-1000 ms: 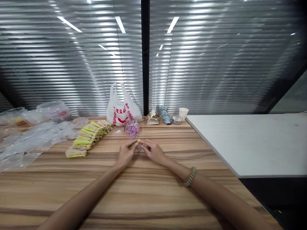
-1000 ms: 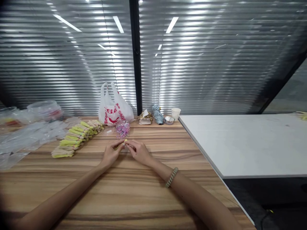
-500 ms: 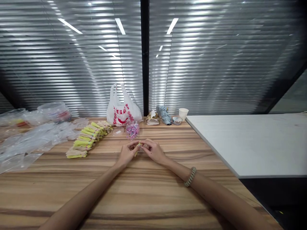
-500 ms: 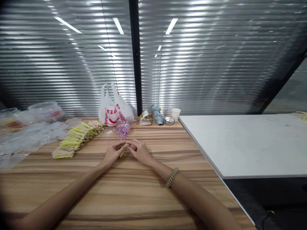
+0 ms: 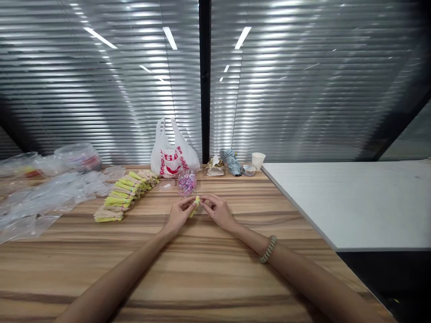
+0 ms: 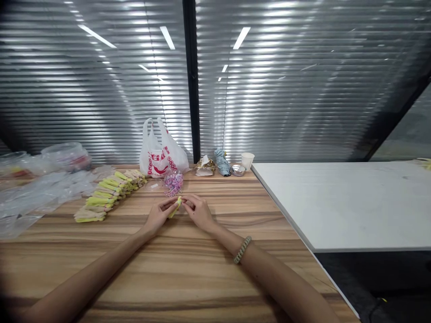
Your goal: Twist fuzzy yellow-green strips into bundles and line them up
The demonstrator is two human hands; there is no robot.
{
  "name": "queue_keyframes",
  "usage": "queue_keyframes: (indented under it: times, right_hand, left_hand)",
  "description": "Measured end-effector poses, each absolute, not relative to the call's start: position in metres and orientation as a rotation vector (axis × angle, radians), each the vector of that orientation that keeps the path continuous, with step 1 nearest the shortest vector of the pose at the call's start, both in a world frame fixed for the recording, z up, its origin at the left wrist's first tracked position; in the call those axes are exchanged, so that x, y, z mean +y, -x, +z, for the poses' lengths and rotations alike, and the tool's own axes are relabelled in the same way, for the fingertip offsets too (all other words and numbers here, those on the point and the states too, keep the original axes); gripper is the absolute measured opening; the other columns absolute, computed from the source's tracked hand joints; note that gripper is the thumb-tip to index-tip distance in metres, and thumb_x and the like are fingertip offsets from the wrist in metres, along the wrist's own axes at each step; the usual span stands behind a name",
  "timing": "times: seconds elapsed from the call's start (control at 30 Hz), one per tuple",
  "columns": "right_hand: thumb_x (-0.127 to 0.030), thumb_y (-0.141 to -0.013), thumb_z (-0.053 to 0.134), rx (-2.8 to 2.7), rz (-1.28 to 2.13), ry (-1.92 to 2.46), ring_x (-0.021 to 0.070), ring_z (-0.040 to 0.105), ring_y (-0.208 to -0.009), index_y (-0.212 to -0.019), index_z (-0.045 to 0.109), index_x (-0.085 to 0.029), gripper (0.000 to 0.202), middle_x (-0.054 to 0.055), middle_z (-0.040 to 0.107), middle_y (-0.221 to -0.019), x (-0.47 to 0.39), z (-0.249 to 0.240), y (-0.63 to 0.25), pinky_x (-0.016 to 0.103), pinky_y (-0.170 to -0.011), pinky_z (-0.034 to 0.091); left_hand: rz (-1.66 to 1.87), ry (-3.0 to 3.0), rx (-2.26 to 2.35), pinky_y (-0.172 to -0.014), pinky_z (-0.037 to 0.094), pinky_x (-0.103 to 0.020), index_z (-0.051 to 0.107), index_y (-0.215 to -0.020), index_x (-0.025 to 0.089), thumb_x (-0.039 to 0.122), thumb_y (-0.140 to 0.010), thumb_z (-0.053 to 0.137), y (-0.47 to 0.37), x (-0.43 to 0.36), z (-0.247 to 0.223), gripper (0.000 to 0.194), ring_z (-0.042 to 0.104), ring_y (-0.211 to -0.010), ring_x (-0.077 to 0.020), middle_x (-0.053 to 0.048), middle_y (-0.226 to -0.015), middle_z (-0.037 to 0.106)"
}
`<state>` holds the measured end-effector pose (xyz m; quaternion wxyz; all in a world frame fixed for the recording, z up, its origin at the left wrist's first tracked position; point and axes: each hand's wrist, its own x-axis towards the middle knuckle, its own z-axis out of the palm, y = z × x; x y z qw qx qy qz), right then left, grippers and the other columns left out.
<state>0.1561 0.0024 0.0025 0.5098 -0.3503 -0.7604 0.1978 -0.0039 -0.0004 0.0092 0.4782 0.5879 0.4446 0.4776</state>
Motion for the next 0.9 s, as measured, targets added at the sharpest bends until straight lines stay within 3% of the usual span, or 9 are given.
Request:
queue_keyframes:
  times: [0.2, 0.57, 0.77, 0.9]
  right_hand:
    - [-0.023, -0.079, 0.051, -1.775, 0.592, 0.891, 0.0077, 0.046, -0.046, -0.100, 0.059, -0.019, 0.023, 0.004, 0.063, -0.083, 0.0041, 0.0010, -0.1566, 0.020, -0.045, 0.039]
    - [-0.036, -0.080, 0.050, -1.768, 0.713, 0.915, 0.0069, 0.049, -0.046, -0.103, 0.058, -0.017, 0.030, 0.004, 0.061, -0.081, 0.0046, 0.0017, -0.1564, 0.019, -0.044, 0.040]
    - [-0.037, -0.080, 0.048, -1.758, 0.824, 0.893, 0.0057, 0.048, -0.040, -0.096, 0.058, -0.016, 0.028, 0.005, 0.061, -0.083, 0.0055, -0.0001, -0.1560, 0.019, -0.039, 0.040]
    - [-0.037, -0.080, 0.048, -1.714, 0.856, 0.912, 0.0071, 0.048, -0.039, -0.092, 0.056, -0.016, 0.025, 0.001, 0.060, -0.068, 0.0069, -0.0006, -0.1558, 0.018, -0.037, 0.039]
  left_hand:
    - [1.221, -1.364, 1.077, -0.081, 0.048, -0.036, 0.059, -0.105, 0.011, 0.040, -0.061, 0.066, 0.0033, -0.0010, 0.0112, 0.054, 0.061, -0.088, -0.0222, -0.012, -0.103, 0.064]
    - [1.188, -1.553, 1.059, -0.085, 0.046, -0.035, 0.065, -0.095, 0.014, 0.038, -0.066, 0.063, 0.0037, -0.0006, 0.0104, 0.037, 0.060, -0.094, -0.0223, -0.010, -0.102, 0.065]
    - [1.200, -1.567, 1.031, -0.084, 0.046, -0.037, 0.055, -0.111, 0.013, 0.036, -0.068, 0.062, 0.0044, -0.0013, 0.0105, 0.050, 0.061, -0.092, -0.0217, -0.011, -0.101, 0.065]
    - [1.191, -1.703, 1.133, -0.085, 0.045, -0.034, 0.062, -0.101, 0.013, 0.036, -0.067, 0.062, 0.0042, -0.0032, 0.0148, 0.041, 0.059, -0.096, -0.0220, -0.010, -0.103, 0.065]
